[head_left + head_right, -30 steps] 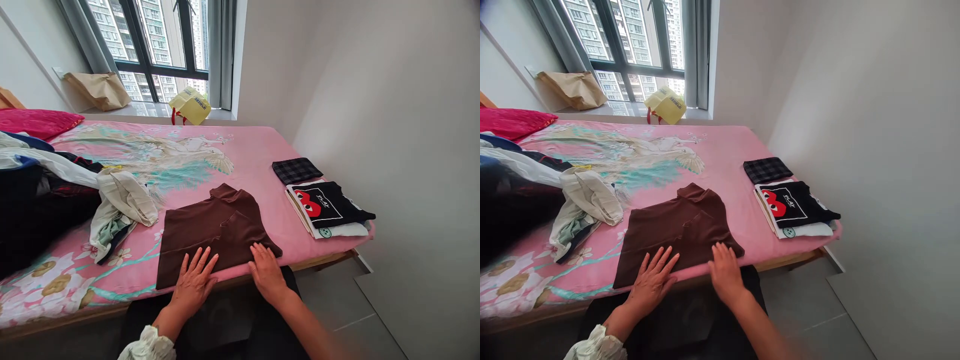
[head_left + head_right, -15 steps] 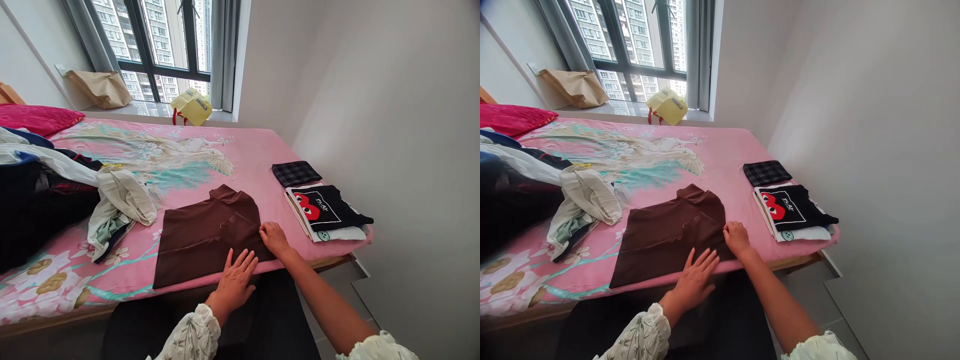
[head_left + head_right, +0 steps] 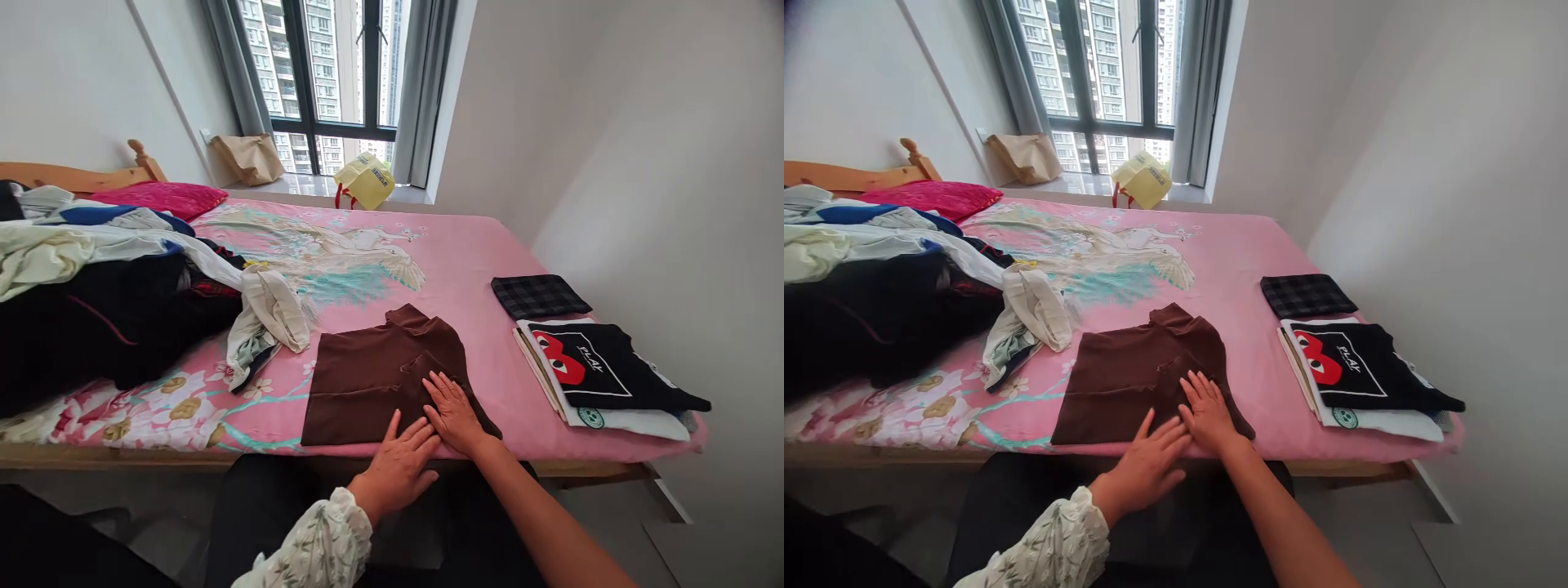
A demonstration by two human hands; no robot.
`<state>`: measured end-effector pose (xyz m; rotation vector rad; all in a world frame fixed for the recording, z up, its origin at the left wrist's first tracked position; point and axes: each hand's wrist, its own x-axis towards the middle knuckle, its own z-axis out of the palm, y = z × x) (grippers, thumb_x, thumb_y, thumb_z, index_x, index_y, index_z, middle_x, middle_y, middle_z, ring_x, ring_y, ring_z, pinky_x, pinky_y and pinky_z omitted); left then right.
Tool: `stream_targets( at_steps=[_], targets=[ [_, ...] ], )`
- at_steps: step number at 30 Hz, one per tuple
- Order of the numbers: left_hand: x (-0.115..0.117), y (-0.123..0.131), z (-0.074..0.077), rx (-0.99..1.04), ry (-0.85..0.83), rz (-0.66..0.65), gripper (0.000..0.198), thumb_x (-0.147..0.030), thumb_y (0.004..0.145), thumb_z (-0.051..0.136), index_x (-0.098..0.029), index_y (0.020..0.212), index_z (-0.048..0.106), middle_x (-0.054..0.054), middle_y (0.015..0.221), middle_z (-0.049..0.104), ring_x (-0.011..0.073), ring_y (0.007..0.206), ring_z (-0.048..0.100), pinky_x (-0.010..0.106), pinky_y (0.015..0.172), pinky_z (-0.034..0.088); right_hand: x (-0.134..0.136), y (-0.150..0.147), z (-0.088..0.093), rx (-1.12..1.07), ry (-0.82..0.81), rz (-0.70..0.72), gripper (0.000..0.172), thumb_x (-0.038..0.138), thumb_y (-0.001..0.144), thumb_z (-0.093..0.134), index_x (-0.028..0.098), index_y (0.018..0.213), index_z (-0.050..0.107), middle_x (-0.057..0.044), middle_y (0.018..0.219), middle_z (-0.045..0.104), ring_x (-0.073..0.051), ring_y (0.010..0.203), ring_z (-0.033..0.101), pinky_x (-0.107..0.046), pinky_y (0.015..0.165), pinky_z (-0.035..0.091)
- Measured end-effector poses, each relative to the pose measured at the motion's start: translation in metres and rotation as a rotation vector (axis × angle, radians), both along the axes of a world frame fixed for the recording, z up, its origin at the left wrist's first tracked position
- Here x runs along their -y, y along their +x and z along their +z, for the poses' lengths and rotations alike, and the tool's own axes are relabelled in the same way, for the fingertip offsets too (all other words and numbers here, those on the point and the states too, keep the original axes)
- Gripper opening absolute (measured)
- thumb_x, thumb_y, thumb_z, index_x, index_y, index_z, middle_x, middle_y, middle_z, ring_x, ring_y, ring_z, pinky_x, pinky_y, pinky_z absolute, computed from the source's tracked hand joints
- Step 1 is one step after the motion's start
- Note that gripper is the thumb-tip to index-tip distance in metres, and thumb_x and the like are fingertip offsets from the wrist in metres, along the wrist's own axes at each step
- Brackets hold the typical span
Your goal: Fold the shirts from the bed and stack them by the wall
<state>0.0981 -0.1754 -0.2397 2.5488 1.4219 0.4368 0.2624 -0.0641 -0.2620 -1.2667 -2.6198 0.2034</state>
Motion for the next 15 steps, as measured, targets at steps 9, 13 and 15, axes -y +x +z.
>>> stream_targets(
  at_steps=[9,13,15],
  targets=[
    [0.064,-0.142,-0.010,-0.280,0.087,0.715,0.054,-0.044,0.089,0.039,-0.016,0.136,0.043,0.013,0.143,0.041,0.0308,0.133,0.034,0.064,0.108,0.006,0.005,0.001,-0.010,0.001,0.155,0.007,0.049,0.035,0.092,0.039,0.023,0.139,0.039,-0.005,0.148,0.031,-0.023,0.138,0.023,-0.045,0.111,0.021],
    [0.049,-0.136,0.006,-0.244,0.126,0.588,0.044,-0.030,0.094,0.031,-0.020,0.134,0.046,0.007,0.146,0.038,0.0228,0.136,0.030,0.050,0.111,0.019,0.004,0.001,-0.010,0.001,0.158,0.001,0.049,0.035,0.091,0.039,0.022,0.138,0.040,-0.005,0.148,0.032,-0.023,0.137,0.024,-0.045,0.111,0.022],
    [0.037,-0.125,0.008,-0.225,0.109,0.506,0.046,-0.029,0.094,0.031,-0.024,0.138,0.040,0.005,0.148,0.033,0.0215,0.138,0.026,0.049,0.112,0.018,0.003,0.001,-0.010,0.000,0.158,0.004,0.049,0.035,0.091,0.040,0.022,0.138,0.040,-0.005,0.148,0.033,-0.023,0.137,0.024,-0.045,0.111,0.023]
  ],
)
